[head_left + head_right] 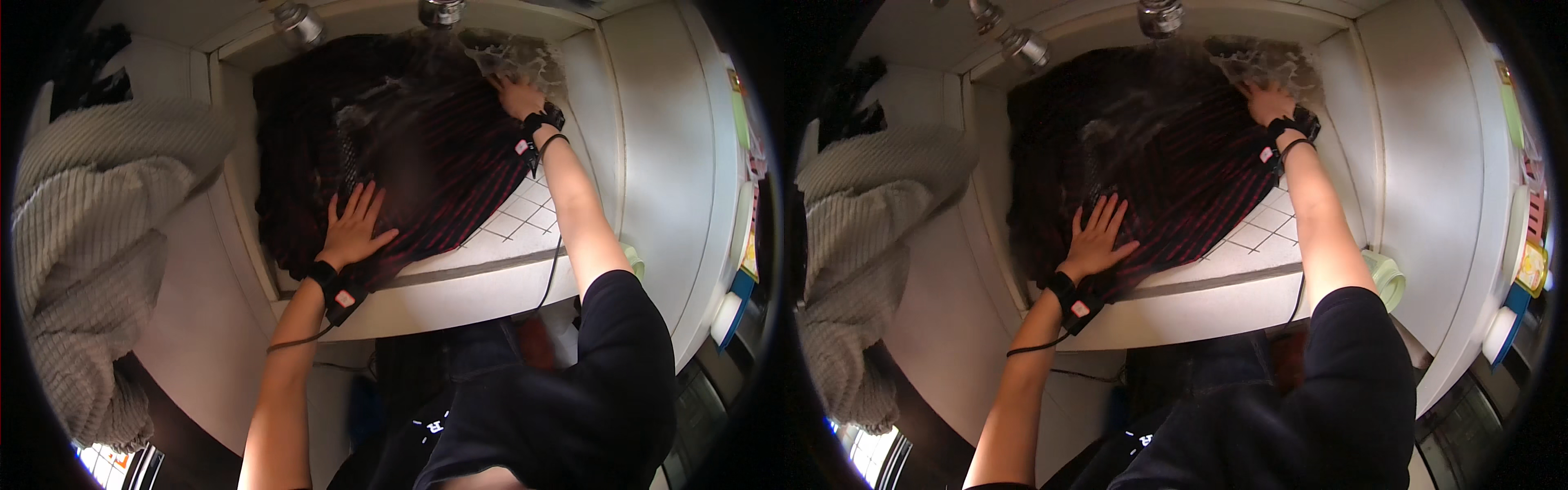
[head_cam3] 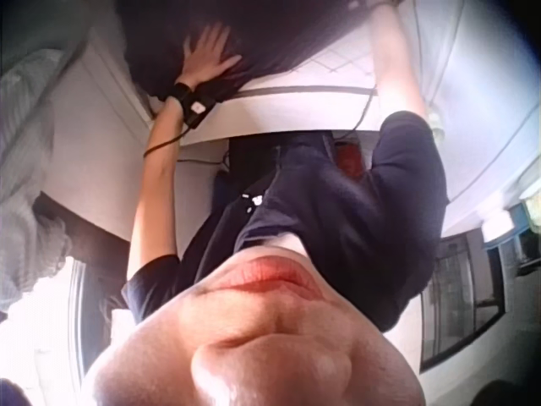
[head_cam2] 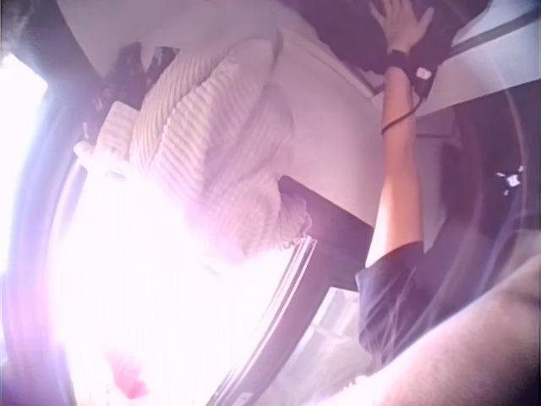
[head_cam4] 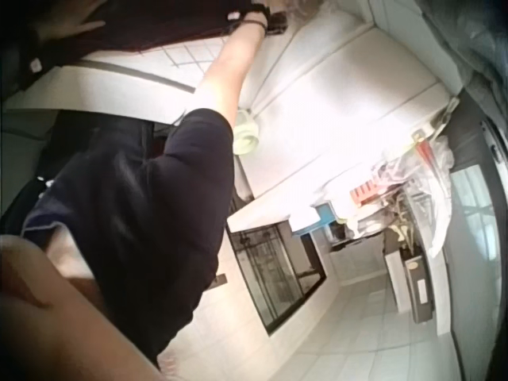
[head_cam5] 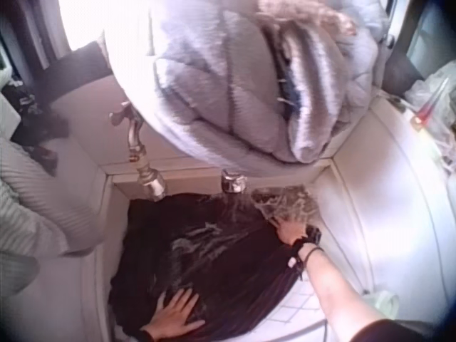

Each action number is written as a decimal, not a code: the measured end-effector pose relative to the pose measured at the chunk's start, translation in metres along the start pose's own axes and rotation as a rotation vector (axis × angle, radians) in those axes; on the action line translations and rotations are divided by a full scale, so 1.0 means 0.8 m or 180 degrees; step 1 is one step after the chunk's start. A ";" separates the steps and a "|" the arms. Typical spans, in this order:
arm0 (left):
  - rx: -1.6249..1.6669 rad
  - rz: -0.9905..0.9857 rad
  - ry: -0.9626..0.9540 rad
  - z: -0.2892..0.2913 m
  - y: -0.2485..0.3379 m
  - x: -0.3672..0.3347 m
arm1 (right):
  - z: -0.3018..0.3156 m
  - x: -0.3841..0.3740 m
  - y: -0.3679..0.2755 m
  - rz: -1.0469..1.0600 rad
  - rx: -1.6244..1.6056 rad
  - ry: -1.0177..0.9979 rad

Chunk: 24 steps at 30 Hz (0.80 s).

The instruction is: The person washes a striped garment in a sink by hand and using a brush, scrubbing the fabric with soapy water.

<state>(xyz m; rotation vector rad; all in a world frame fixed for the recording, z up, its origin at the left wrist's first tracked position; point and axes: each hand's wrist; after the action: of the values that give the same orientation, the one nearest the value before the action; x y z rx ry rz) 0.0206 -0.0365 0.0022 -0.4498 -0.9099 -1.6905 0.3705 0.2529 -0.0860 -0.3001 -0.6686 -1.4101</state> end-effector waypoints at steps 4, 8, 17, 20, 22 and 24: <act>0.0229 -0.0087 0.0163 0.004 -0.006 -0.001 | 0.025 0.026 -0.016 -0.0177 -0.0934 -0.0107; 0.0494 0.0040 0.0795 0.012 -0.019 -0.009 | 0.049 0.101 -0.087 0.0752 -0.1521 0.0038; 0.0036 -0.1586 0.0528 -0.017 0.047 0.013 | 0.028 0.186 -0.237 0.4841 -0.0194 0.0468; 0.0069 -0.1457 0.0664 -0.014 0.060 0.015 | 0.055 0.119 -0.196 0.3613 0.0031 0.1040; 0.0341 -0.1626 0.0331 -0.016 0.070 0.019 | 0.068 0.055 -0.151 0.2755 0.0682 0.1300; 0.0332 -0.1637 0.0337 -0.015 0.070 0.019 | 0.066 -0.001 -0.128 0.2016 0.1456 0.1239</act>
<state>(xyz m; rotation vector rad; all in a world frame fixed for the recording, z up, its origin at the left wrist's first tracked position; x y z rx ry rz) 0.0703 -0.0604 0.0242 -0.0505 -1.0909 -2.0924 0.2584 0.2670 -0.0642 0.1243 -0.4920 -0.6542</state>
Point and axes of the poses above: each hand's wrist, its own x-axis away from the middle knuckle, its own z-axis out of the back of the hand, y = z × x, and after that the axes turned 9 degrees about -y, right-handed
